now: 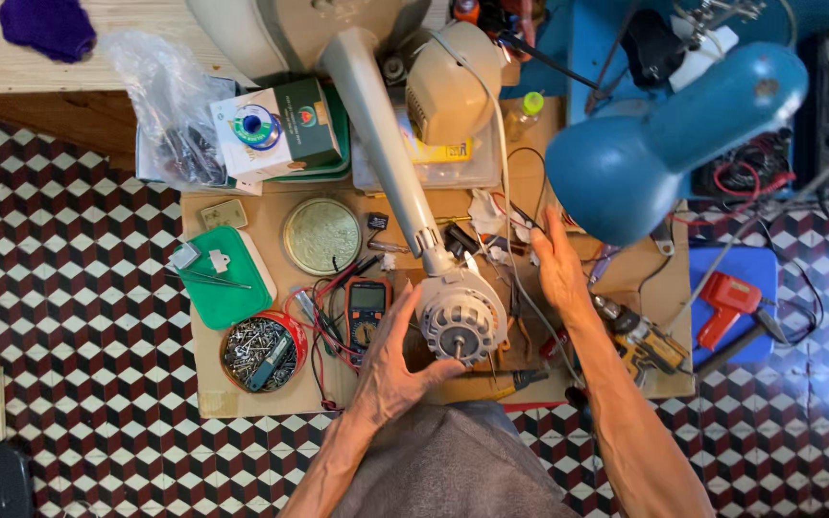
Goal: The person works on a disassembled fan motor on a cluttered workbench. They apply oil to the motor bearings, rotate the rotor, and use a multimeter to test electrical continuity. A desk lamp is repositioned to illuminate the workspace during the repair.
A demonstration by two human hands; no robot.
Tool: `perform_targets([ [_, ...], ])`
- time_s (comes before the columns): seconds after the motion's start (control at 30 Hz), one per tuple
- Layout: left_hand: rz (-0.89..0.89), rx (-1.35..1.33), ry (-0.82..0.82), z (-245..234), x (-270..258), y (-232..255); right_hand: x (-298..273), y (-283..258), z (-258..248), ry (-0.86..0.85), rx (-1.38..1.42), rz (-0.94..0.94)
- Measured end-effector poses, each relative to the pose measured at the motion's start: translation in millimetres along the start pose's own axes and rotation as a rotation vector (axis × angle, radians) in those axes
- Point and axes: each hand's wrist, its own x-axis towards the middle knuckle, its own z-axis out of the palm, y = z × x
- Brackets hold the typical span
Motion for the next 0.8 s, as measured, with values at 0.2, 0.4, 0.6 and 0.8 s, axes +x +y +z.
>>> perform_targets([
  [0.2, -0.225, -0.393, 0.093, 9.7, 11.4, -61.9, -159.8, -83.9, -4.6, 0.28, -0.205, 0.13],
  [0.4, -0.358, -0.522, 0.007, 18.9, 45.0, -90.6, -216.2, -116.7, 44.5, 0.26, -0.177, 0.187],
  [0.6, -0.238, -0.45, 0.067, 10.7, 43.4, -105.8, -238.5, -120.9, 66.6, 0.248, -0.19, 0.343],
  [0.8, -0.201, -0.352, 0.124, 10.3, 45.0, -111.6, -257.0, -102.0, 81.0, 0.291, -0.236, 0.138],
])
